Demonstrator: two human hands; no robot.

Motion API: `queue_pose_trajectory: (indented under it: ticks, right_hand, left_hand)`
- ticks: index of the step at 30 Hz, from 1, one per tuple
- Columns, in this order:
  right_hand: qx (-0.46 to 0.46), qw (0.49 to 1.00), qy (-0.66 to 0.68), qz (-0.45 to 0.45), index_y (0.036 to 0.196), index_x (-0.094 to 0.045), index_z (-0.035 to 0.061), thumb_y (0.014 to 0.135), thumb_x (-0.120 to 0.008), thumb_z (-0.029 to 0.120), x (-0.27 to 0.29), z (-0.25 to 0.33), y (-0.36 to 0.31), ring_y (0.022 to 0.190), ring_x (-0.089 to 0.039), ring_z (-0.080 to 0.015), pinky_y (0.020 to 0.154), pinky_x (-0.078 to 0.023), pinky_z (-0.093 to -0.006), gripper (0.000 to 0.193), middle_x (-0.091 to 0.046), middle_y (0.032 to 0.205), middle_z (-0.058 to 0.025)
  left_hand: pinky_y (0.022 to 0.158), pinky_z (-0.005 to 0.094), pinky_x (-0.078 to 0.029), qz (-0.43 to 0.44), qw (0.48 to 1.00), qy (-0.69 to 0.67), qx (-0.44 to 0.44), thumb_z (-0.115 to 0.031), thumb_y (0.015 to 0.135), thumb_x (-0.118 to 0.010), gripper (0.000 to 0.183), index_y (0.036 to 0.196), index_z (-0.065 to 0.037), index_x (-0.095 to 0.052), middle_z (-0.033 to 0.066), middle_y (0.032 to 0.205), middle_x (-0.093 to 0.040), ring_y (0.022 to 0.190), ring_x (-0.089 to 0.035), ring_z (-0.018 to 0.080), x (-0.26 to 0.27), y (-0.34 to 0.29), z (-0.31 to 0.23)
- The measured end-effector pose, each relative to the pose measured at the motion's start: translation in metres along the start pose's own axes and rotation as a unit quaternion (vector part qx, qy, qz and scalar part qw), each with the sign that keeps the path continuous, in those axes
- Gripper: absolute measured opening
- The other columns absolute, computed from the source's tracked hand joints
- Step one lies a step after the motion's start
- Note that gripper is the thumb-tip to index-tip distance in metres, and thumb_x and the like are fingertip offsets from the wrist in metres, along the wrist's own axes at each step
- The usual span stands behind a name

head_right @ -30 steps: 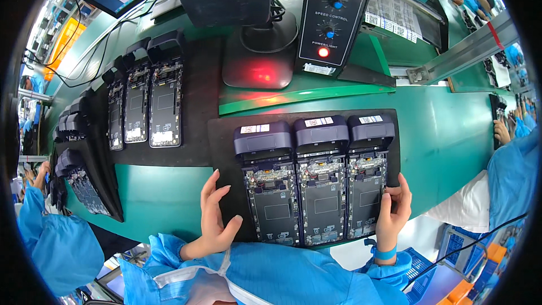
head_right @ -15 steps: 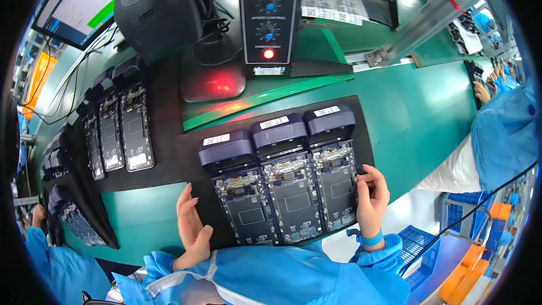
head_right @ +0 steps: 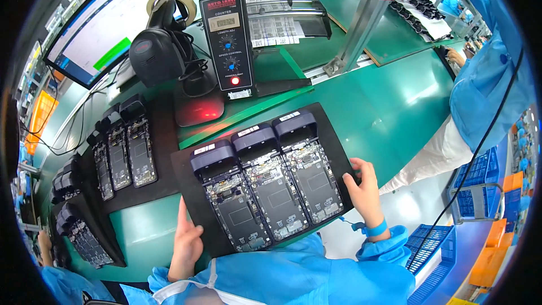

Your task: The person assembles electronic devices by inserting circuit boards into black plastic casings. They pick up a board, place it into a casing, and then use a handheld scanner to scan a label on the device. The person repeats this process for multiple units, placing the finished items into a tray.

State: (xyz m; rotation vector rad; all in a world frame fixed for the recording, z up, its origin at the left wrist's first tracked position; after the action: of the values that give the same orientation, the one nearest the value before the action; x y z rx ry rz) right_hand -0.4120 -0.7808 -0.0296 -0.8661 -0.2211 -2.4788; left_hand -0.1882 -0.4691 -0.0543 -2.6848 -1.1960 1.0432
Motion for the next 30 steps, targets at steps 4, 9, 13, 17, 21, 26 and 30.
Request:
queue_pose_trajectory:
  ticks: [4, 9, 13, 17, 21, 26, 30]
  right_hand:
    - [0.016, 0.998, 0.060, 0.014, 0.107, -0.051, 0.0037, 0.075, -0.058, 0.011, 0.001, -0.006, 0.006, 0.083, -0.050, -0.0162, 0.074, -0.041, -0.0271, 0.034, -0.053, 0.093, -0.0093]
    - [0.100, 0.968, -0.101, -0.206, 0.116, -0.045, 0.0076, 0.074, -0.058, 0.023, -0.011, 0.014, -0.030, 0.105, -0.045, -0.0251, 0.083, -0.038, -0.0387, 0.046, -0.049, 0.111, -0.0134]
    - [0.162, 0.945, -0.233, -0.162, 0.121, -0.042, 0.0180, 0.072, -0.056, 0.028, -0.082, 0.058, -0.075, 0.120, -0.028, -0.0377, 0.088, -0.026, -0.0610, 0.052, -0.036, 0.126, -0.0132]
    - [0.147, 0.923, -0.310, -0.175, 0.118, -0.046, 0.0236, 0.073, -0.056, 0.026, -0.046, 0.048, -0.062, 0.118, -0.028, -0.0424, 0.085, -0.024, -0.0677, 0.046, -0.032, 0.131, -0.0117]
    - [0.117, 0.873, -0.412, -0.234, 0.115, -0.050, 0.0358, 0.075, -0.058, 0.028, -0.041, 0.023, -0.055, 0.118, -0.029, -0.0412, 0.085, -0.026, -0.0656, 0.041, -0.034, 0.130, -0.0067]
    - [0.087, 0.878, -0.407, -0.236, 0.116, -0.050, 0.0356, 0.077, -0.055, 0.024, -0.018, 0.008, -0.025, 0.118, -0.029, -0.0401, 0.088, -0.027, -0.0626, 0.041, -0.035, 0.129, -0.0050]
    - [0.071, 0.868, -0.440, -0.216, 0.118, -0.047, 0.0362, 0.079, -0.052, 0.026, 0.023, -0.021, 0.026, 0.118, -0.031, -0.0391, 0.088, -0.029, -0.0605, 0.040, -0.035, 0.129, -0.0060]
  left_hand:
    - [0.099, 0.0302, -0.024, 0.023, 0.998, 0.030, 0.054, 0.018, 0.060, -0.041, 0.099, 0.138, -0.019, 0.006, 0.0063, 0.144, 0.002, 0.129, -0.015, 0.0208, -0.006, 0.004, 0.007]
    - [0.100, 0.0327, -0.023, 0.139, 0.989, -0.017, 0.038, 0.017, 0.064, -0.041, 0.097, 0.138, -0.022, 0.007, 0.0062, 0.143, 0.000, 0.128, -0.017, 0.0208, -0.015, 0.039, 0.049]
    - [0.099, 0.0349, -0.026, 0.227, 0.971, -0.033, 0.061, 0.006, 0.079, -0.042, 0.088, 0.134, -0.023, 0.020, 0.0104, 0.140, -0.010, 0.123, -0.026, 0.0223, -0.087, 0.075, 0.106]
    - [0.088, 0.0344, -0.040, 0.304, 0.929, 0.045, 0.207, -0.023, 0.091, -0.040, 0.077, 0.131, -0.011, 0.025, 0.0122, 0.127, -0.033, 0.102, -0.047, 0.0213, -0.196, 0.097, 0.141]
    - [0.085, 0.0308, -0.042, 0.402, 0.827, 0.388, 0.068, -0.022, 0.086, -0.049, 0.062, 0.135, -0.006, -0.015, 0.0117, 0.111, -0.051, 0.099, -0.051, 0.0195, -0.174, 0.114, 0.126]
    - [0.078, 0.0295, -0.043, 0.360, 0.807, 0.445, -0.148, -0.011, 0.080, -0.053, 0.034, 0.112, -0.002, -0.050, 0.0122, 0.103, -0.056, 0.089, -0.055, 0.0224, -0.091, 0.049, 0.013]
    - [0.082, 0.0297, -0.042, 0.176, 0.808, 0.510, -0.238, -0.003, 0.075, -0.052, 0.030, 0.104, 0.001, -0.055, 0.0148, 0.101, -0.058, 0.090, -0.056, 0.0236, -0.001, -0.004, -0.053]
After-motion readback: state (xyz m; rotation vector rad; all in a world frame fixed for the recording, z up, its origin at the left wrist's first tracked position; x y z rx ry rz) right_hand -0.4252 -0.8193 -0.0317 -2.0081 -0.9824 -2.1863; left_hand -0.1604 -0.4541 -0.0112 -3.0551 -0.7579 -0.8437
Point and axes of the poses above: each hand's wrist, its own y-axis towards the middle knuckle, its own x-axis out of the back of the hand, z = x × y, the point moved 7 cm from there along y, towards the middle knuckle
